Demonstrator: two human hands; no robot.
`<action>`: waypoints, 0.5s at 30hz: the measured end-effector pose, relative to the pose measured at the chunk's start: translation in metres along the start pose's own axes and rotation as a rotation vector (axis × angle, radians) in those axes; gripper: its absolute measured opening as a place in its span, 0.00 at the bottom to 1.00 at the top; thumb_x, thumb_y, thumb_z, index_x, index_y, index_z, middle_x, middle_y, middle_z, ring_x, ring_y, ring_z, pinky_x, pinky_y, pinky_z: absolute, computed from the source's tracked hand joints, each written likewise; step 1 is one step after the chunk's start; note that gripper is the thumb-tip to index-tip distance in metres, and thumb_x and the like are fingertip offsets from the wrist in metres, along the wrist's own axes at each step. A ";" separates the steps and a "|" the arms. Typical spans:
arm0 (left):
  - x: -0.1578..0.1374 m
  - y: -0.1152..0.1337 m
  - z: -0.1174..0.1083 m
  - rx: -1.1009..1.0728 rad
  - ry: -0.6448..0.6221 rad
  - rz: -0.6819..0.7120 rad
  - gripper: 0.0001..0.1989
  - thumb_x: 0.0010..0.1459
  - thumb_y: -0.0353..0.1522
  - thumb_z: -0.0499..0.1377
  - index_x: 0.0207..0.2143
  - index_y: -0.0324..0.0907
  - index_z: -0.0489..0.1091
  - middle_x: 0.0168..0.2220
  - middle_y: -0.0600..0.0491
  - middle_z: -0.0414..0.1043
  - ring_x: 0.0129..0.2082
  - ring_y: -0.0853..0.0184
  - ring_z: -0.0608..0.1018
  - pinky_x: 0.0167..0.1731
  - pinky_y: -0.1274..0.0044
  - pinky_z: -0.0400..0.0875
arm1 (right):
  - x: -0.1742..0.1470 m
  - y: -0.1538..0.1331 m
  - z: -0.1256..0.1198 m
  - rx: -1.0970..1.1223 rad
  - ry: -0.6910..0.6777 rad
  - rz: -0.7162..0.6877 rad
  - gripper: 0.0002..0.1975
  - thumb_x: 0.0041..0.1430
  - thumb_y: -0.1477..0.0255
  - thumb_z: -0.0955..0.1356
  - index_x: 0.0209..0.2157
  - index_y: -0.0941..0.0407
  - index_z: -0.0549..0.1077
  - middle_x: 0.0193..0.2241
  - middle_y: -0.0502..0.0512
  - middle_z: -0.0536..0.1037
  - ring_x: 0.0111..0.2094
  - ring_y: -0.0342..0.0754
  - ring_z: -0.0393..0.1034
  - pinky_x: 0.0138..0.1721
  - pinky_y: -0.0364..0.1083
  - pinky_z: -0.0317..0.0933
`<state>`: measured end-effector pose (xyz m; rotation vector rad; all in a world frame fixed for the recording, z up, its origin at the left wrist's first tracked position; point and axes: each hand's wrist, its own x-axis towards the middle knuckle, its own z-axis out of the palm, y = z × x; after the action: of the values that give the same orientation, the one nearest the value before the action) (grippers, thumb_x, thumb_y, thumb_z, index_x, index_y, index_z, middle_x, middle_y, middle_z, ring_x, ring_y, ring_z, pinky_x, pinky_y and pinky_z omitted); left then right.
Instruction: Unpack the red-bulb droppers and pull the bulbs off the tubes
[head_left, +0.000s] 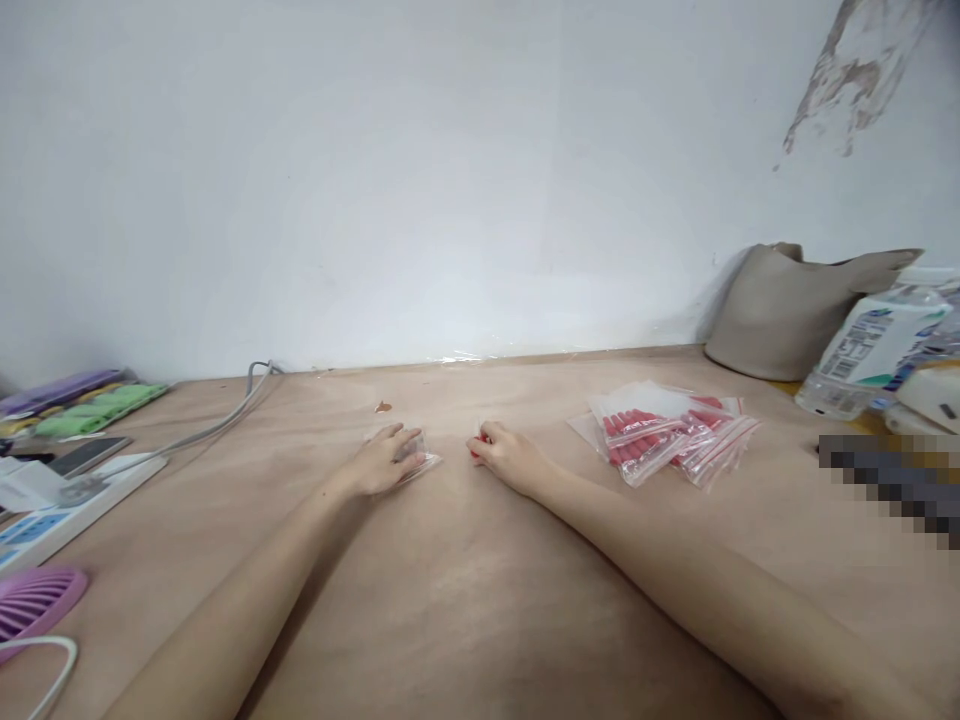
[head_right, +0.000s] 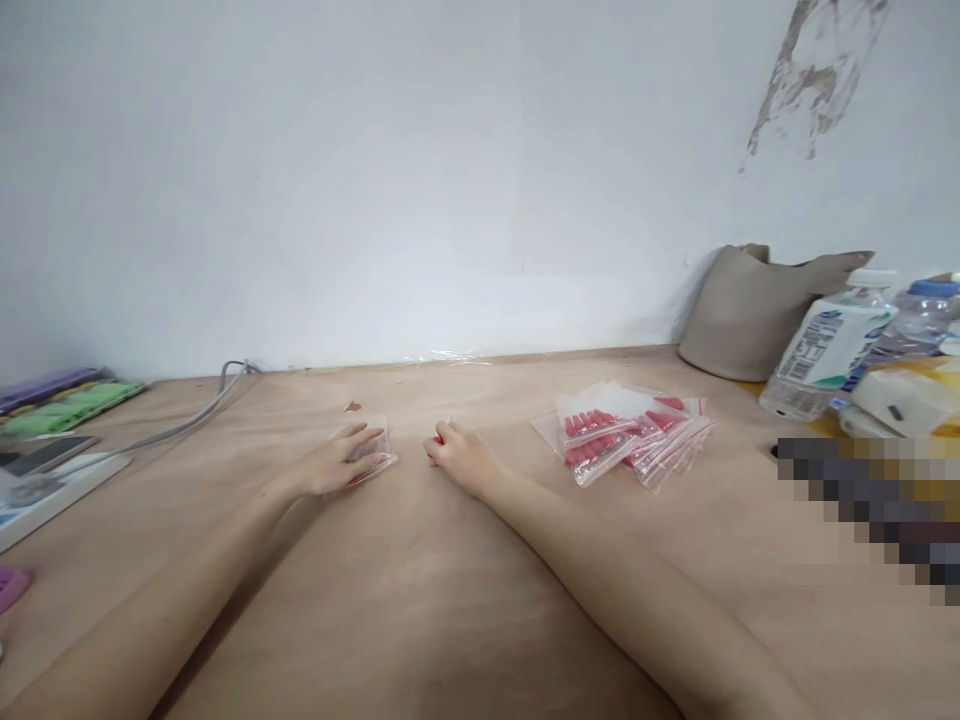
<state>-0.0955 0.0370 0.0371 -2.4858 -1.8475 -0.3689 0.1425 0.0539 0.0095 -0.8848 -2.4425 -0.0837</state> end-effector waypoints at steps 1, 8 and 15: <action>0.001 0.005 -0.001 -0.019 0.047 0.042 0.24 0.56 0.46 0.49 0.49 0.42 0.65 0.53 0.44 0.62 0.52 0.57 0.67 0.48 0.69 0.62 | 0.000 0.000 0.001 0.006 -0.009 -0.004 0.05 0.56 0.74 0.64 0.33 0.57 0.72 0.31 0.57 0.68 0.34 0.48 0.63 0.33 0.43 0.57; 0.001 0.058 0.011 -0.017 0.093 0.393 0.14 0.58 0.38 0.51 0.44 0.45 0.68 0.42 0.50 0.72 0.44 0.62 0.71 0.50 0.67 0.58 | -0.005 0.004 -0.001 0.085 -0.002 0.031 0.10 0.55 0.69 0.66 0.38 0.57 0.71 0.33 0.55 0.69 0.35 0.45 0.65 0.38 0.43 0.59; 0.001 0.059 0.017 0.026 0.106 0.277 0.11 0.60 0.35 0.49 0.43 0.45 0.66 0.39 0.52 0.73 0.41 0.65 0.73 0.51 0.64 0.54 | -0.010 0.005 0.002 0.195 0.099 0.104 0.12 0.51 0.69 0.69 0.38 0.56 0.70 0.34 0.53 0.69 0.37 0.46 0.65 0.40 0.44 0.60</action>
<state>-0.0361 0.0227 0.0276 -2.5997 -1.4346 -0.4508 0.1509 0.0521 0.0017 -0.8959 -2.2635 0.1426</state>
